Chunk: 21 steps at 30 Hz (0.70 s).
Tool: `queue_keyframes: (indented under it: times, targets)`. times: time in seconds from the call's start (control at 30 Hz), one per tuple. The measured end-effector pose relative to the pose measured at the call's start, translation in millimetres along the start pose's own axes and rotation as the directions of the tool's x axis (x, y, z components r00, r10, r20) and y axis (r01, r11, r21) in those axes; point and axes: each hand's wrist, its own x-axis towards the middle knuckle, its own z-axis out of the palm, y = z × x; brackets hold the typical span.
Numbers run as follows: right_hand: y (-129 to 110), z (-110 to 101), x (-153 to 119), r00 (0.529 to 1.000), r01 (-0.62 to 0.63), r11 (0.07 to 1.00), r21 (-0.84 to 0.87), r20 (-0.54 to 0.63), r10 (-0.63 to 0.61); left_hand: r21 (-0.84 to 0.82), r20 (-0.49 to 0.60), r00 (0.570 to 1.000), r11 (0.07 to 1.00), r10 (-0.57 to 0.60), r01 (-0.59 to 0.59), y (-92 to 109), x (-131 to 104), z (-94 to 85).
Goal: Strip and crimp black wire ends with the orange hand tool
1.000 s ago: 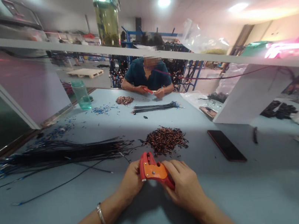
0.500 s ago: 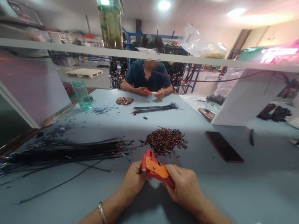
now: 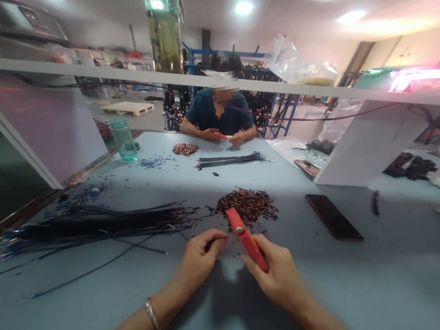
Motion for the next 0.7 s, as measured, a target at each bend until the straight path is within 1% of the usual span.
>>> queue_keyframes:
  times: [0.07,0.1,0.2,0.27,0.37,0.47,0.6,0.7]
  targets:
    - [-4.2,-4.2,0.7,0.992,-0.115,0.971,0.209,0.066,0.103,0.082,-0.039,0.998,0.996,0.044,-0.041,0.7,0.8,-2.8]
    - [-5.8,-5.5,0.9,0.983,-0.169,0.933,0.317,0.119,0.137,0.113,-0.049,0.997,0.992,0.060,-0.054,0.9,1.2,-4.1]
    - [-8.3,-6.1,0.9,0.947,-0.302,0.758,0.578,0.276,0.166,0.159,-0.056,0.997,0.986,0.053,-0.043,1.1,2.2,-7.3]
    - [-8.5,-4.6,0.2,0.920,-0.375,0.632,0.678,0.353,0.168,0.171,-0.071,0.997,0.985,0.012,0.000,0.5,2.8,-8.6]
    - [-7.4,-2.4,-1.2,0.872,-0.484,0.484,0.729,0.450,0.193,0.180,-0.109,0.994,0.982,-0.030,0.049,-1.1,3.7,-9.2]
    - [-4.4,-1.5,-1.8,0.822,-0.566,0.391,0.725,0.530,0.208,0.167,-0.137,0.990,0.985,-0.016,0.039,-2.2,4.3,-8.8]
    - [-1.1,-1.6,-1.3,0.777,-0.629,0.306,0.715,0.590,0.220,0.156,-0.139,0.990,0.987,-0.013,0.035,-1.2,4.2,-8.4]
    - [-1.5,-2.2,-0.9,0.768,-0.640,0.289,0.712,0.603,0.217,0.117,-0.141,0.990,0.993,-0.005,0.021,-0.1,3.7,-8.4]
